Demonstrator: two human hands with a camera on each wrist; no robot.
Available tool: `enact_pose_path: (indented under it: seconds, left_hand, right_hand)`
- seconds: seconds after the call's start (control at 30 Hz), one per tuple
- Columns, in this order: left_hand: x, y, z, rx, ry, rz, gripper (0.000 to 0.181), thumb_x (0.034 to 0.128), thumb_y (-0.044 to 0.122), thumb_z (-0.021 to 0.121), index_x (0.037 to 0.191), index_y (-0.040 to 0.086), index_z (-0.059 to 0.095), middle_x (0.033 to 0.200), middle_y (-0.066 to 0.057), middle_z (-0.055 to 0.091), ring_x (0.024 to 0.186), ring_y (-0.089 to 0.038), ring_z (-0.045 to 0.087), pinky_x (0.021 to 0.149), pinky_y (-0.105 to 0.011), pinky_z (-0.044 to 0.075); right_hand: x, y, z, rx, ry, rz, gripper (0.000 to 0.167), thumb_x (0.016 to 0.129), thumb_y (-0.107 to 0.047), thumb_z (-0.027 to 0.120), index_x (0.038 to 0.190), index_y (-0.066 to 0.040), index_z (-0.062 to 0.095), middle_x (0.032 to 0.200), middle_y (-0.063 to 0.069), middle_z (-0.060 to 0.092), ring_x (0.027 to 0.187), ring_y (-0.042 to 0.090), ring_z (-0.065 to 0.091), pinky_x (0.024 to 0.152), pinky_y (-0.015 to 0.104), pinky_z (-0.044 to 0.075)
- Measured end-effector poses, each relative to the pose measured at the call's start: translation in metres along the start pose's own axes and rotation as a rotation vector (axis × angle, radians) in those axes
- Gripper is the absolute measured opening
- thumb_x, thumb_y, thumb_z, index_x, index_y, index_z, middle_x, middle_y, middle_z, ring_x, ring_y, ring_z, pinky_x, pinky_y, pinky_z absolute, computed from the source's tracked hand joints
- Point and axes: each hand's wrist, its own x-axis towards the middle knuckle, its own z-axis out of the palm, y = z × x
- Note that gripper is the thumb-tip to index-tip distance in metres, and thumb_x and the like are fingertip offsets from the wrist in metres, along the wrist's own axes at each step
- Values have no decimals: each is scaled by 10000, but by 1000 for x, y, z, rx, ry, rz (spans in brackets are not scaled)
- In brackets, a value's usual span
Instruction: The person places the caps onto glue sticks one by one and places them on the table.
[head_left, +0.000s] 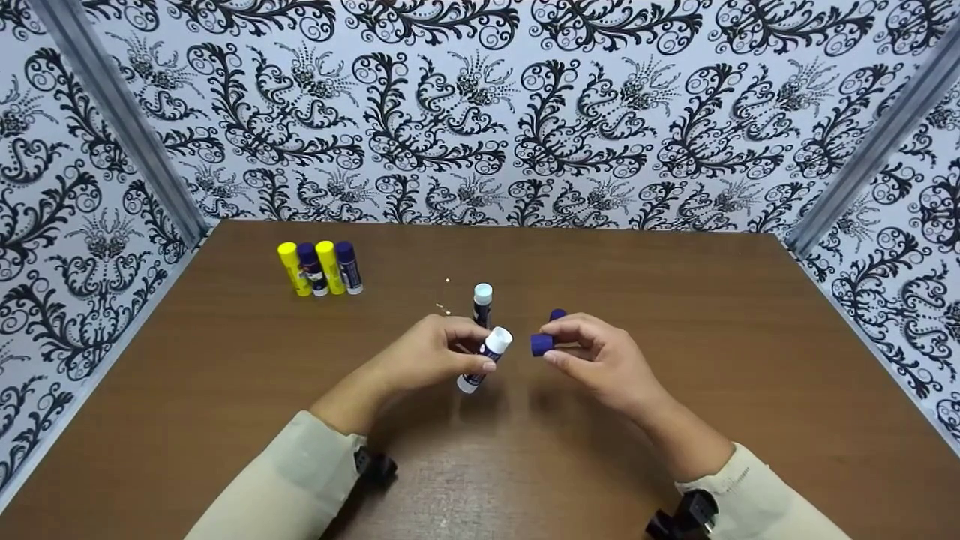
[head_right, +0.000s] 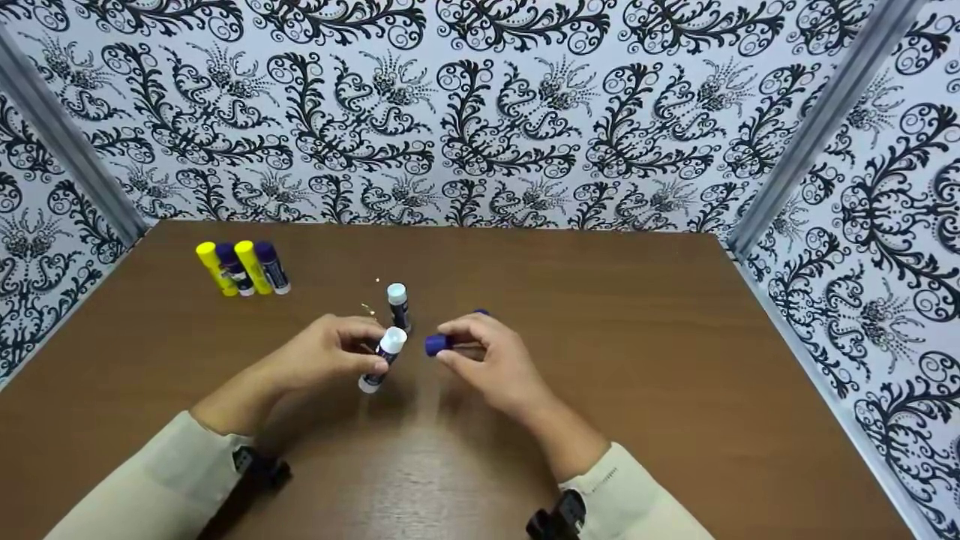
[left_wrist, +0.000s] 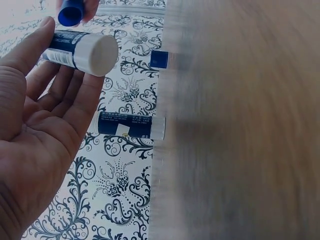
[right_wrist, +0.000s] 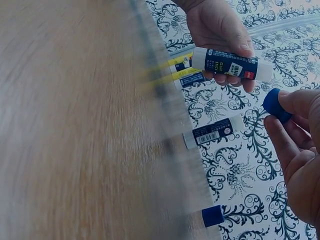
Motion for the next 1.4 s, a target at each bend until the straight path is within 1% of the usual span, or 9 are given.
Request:
enact_pose_path:
  seconds: [0.1, 0.2, 0.33, 0.47, 0.7, 0.8, 1.0, 1.2, 1.4]
  left_hand:
    - [0, 2, 1, -2, 13, -23, 269, 876, 165, 846, 1113, 67, 766, 958, -38, 727, 881, -128, 655, 764, -246, 566]
    - [0, 3, 1, 10, 29, -30, 254, 868, 179, 856, 1088, 88, 769, 940, -22, 729, 872, -132, 656, 763, -257, 567]
    - [1, 4, 2, 32, 43, -7, 257, 873, 184, 851, 1100, 82, 784, 947, -33, 742, 874, -122, 658, 781, -250, 569]
    - [0, 6, 3, 34, 38, 15, 280, 875, 192, 850, 1121, 77, 786, 968, -48, 747, 886, -120, 659, 796, -257, 573]
    - [-1, 11, 6, 34, 17, 18, 276, 874, 174, 850, 1129, 91, 786, 994, -35, 750, 906, -112, 662, 838, -325, 585]
    - [-2, 13, 8, 29, 4, 13, 273, 875, 170, 849, 1131, 96, 789, 990, -31, 757, 903, -107, 660, 832, -300, 576]
    - [-2, 16, 11, 52, -10, 17, 263, 882, 166, 841, 1131, 98, 791, 975, -21, 772, 882, -83, 663, 798, -222, 561]
    - [-3, 18, 12, 66, -12, 27, 249, 885, 160, 837, 1123, 103, 797, 981, -18, 776, 888, -89, 649, 797, -230, 552]
    - [-3, 20, 12, 116, -9, 42, 236, 884, 200, 844, 1106, 128, 809, 981, 17, 763, 916, -111, 611, 794, -240, 526]
  right_hand:
    - [0, 0, 0, 17, 5, -5, 300, 924, -23, 758, 1209, 49, 697, 1202, 219, 667, 1059, 163, 725, 938, 231, 593]
    - [0, -1, 0, 22, 11, -5, 302, 922, -10, 755, 1211, 51, 694, 1206, 216, 665, 1058, 158, 725, 934, 236, 597]
    - [-2, -3, 1, 26, 24, 2, 297, 915, -4, 760, 1205, 26, 704, 1212, 189, 668, 1058, 162, 727, 927, 256, 606]
    - [-2, -4, 1, 36, 28, 7, 306, 913, 1, 761, 1211, 26, 700, 1224, 184, 668, 1063, 163, 729, 931, 269, 607]
    - [-3, -6, 2, 51, 26, 22, 312, 913, -6, 765, 1219, 8, 702, 1228, 179, 676, 1069, 165, 735, 932, 273, 606]
    - [-3, -8, 3, 69, 20, 13, 310, 913, -9, 767, 1215, 17, 701, 1221, 184, 678, 1074, 176, 736, 944, 286, 605]
    - [-3, -10, 5, 99, 11, -14, 299, 913, -3, 766, 1201, 42, 699, 1204, 194, 680, 1075, 179, 735, 957, 303, 602]
    - [-4, -10, 6, 112, 4, -25, 302, 914, 4, 762, 1205, 53, 694, 1220, 202, 662, 1073, 176, 735, 953, 310, 604]
    - [-5, -11, 6, 114, 6, -33, 297, 915, 11, 758, 1201, 54, 693, 1210, 196, 666, 1068, 176, 734, 950, 313, 607]
